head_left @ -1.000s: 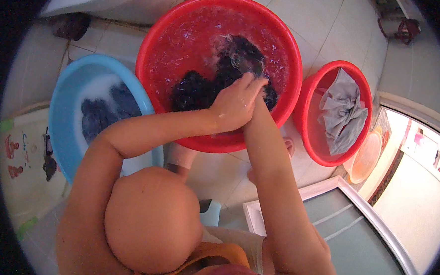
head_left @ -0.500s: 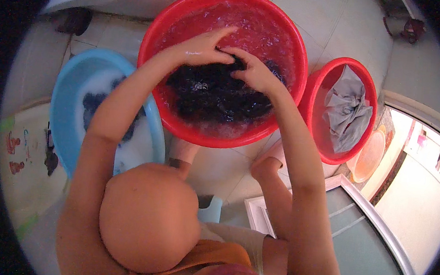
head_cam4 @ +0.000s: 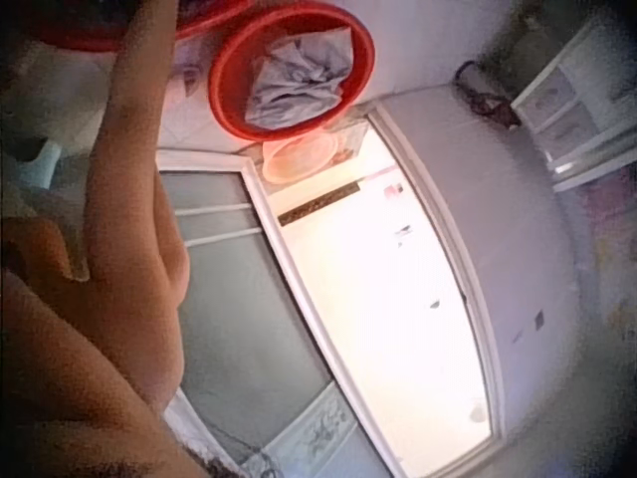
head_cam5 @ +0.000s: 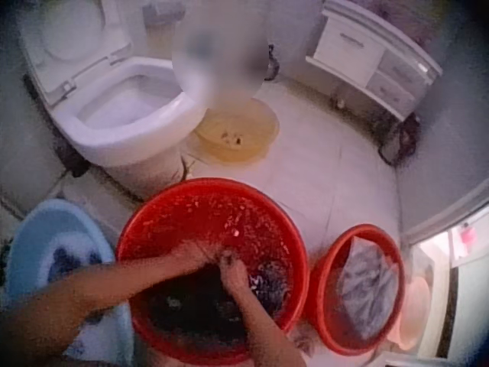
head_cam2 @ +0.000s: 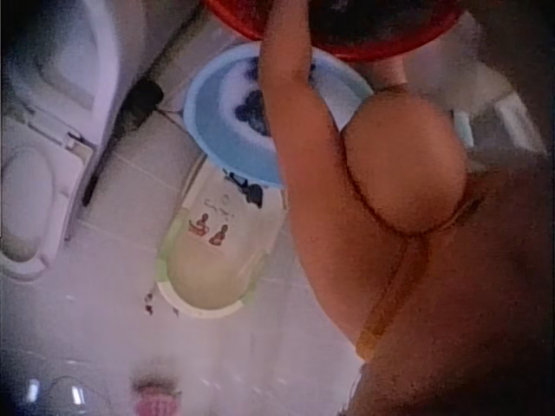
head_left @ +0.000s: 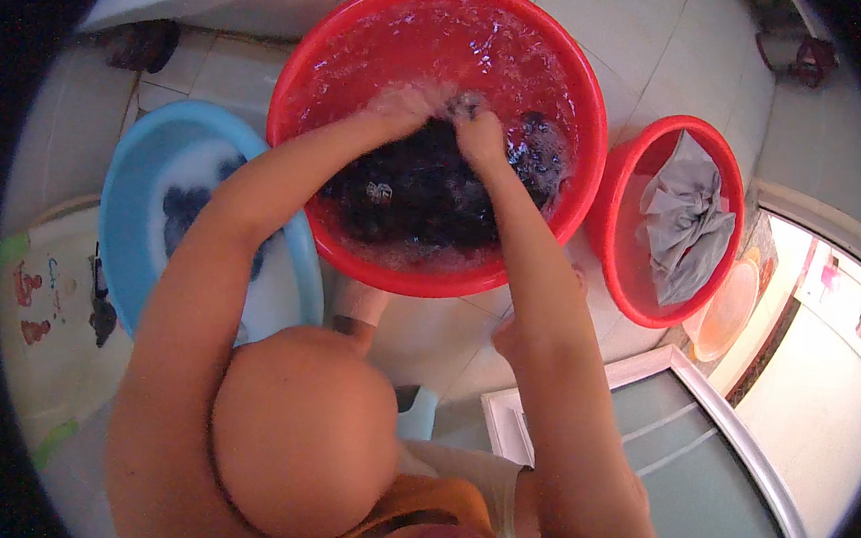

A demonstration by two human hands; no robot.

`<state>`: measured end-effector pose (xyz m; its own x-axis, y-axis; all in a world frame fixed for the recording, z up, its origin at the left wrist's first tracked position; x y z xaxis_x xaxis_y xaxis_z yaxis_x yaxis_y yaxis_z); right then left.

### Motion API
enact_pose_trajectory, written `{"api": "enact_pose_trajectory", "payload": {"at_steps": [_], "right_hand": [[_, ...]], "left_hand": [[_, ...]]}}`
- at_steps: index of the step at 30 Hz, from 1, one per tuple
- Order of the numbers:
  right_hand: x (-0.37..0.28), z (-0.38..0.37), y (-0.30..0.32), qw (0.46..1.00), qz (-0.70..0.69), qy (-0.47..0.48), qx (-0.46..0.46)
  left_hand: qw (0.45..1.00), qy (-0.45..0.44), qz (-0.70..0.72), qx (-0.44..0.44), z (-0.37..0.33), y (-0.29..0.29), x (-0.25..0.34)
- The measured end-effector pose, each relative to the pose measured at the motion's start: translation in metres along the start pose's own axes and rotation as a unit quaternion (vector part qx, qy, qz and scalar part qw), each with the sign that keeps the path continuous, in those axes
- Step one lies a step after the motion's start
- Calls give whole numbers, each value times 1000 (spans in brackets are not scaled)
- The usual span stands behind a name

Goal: The person washes clothes by hand using plastic basins on the floor. They scrub a dark shirt and light-colored shorts in soapy water and rinse them in clean water.

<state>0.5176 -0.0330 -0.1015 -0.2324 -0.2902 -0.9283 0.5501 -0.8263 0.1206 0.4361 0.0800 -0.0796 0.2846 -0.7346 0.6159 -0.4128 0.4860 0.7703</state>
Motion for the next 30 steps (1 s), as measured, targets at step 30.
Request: {"api": "enact_pose_trajectory", "payload": {"at_steps": [30], "right_hand": [[-3, 28, 7, 965, 256, 24, -60]], "left_hand": [[976, 138, -73, -154, -3, 16, 19]]}}
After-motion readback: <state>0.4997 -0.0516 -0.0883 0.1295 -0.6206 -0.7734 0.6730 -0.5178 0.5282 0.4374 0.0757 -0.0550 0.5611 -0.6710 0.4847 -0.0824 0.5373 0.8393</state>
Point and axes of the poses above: each hand's wrist, its own z-axis away from the middle knuckle, its own y-axis out of the back of the hand, x = y × z, the point moved 3 cm from there along -z, towards the middle knuckle, and after that the axes turned 9 degrees about x, right-handed, at the moved point
